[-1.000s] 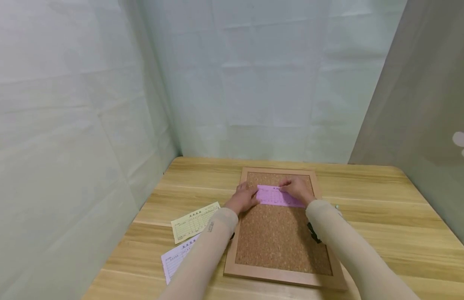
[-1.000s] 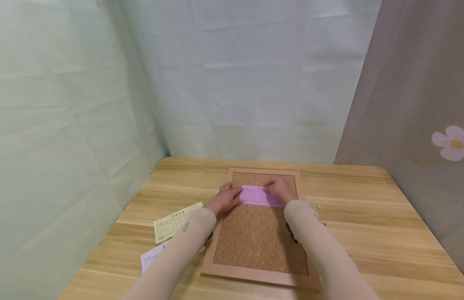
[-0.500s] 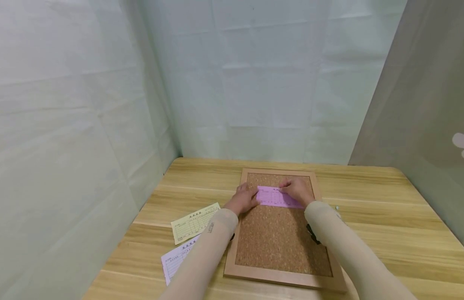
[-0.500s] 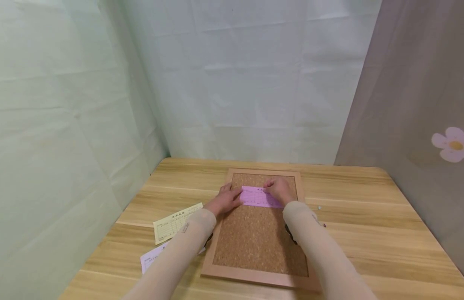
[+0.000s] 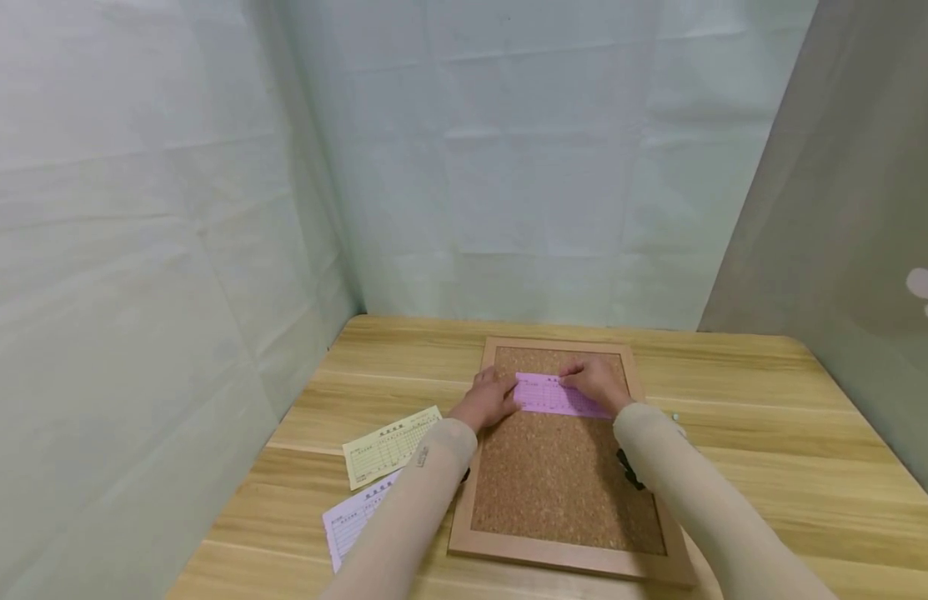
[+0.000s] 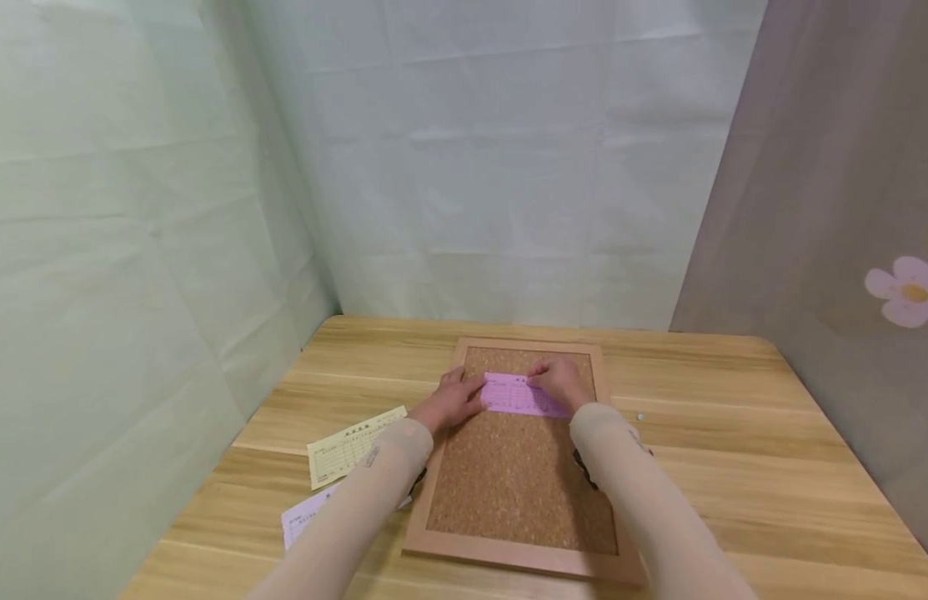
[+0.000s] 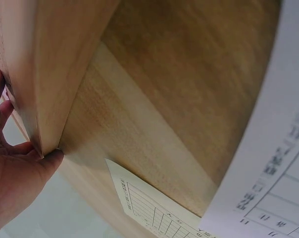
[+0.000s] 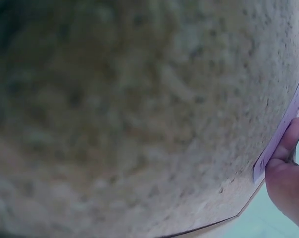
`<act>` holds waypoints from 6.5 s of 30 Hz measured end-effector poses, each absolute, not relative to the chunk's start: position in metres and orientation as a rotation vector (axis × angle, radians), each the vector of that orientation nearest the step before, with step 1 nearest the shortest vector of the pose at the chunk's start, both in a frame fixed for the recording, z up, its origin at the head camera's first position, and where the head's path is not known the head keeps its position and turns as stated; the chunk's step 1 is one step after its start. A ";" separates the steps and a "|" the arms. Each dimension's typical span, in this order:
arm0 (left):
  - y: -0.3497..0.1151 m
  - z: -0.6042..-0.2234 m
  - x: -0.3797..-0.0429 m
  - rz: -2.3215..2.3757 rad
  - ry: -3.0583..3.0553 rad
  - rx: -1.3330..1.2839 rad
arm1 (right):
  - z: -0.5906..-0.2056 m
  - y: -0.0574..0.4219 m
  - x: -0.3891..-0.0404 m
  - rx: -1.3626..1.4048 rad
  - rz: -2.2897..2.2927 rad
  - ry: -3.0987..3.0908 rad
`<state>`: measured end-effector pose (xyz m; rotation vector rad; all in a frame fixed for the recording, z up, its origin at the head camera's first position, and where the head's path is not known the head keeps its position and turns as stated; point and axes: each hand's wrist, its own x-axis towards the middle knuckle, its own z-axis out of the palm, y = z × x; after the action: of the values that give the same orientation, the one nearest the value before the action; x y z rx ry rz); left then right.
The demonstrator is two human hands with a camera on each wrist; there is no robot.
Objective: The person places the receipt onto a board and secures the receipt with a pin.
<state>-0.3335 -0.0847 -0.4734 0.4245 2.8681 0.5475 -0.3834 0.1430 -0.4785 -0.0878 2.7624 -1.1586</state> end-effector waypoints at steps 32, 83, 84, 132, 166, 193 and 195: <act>-0.083 -0.477 -0.335 0.545 2.877 0.422 | -0.482 0.142 -0.384 -0.043 -1.173 2.767; -0.088 -0.479 -0.337 0.509 2.909 0.471 | -0.474 0.128 -0.382 0.108 -1.211 2.749; -0.088 -0.479 -0.337 0.509 2.905 0.467 | -0.474 0.128 -0.382 0.117 -1.212 2.746; -0.102 -0.453 -0.376 0.586 2.887 0.429 | -0.436 0.201 -0.368 -0.017 -1.210 2.820; -0.128 -0.445 -0.363 0.754 2.879 0.489 | -0.478 0.251 -0.329 -0.334 -0.916 2.883; -0.202 -0.458 -0.341 0.930 2.851 0.449 | -0.486 0.251 -0.322 -0.264 -0.693 2.841; -0.207 -0.457 -0.341 0.925 2.859 0.443 | -0.486 0.252 -0.323 -0.255 -0.692 2.830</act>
<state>-0.3408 -0.2069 -0.4574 0.4426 2.8594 0.9249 -0.3225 0.2519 -0.4859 -0.2549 2.8305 -0.6916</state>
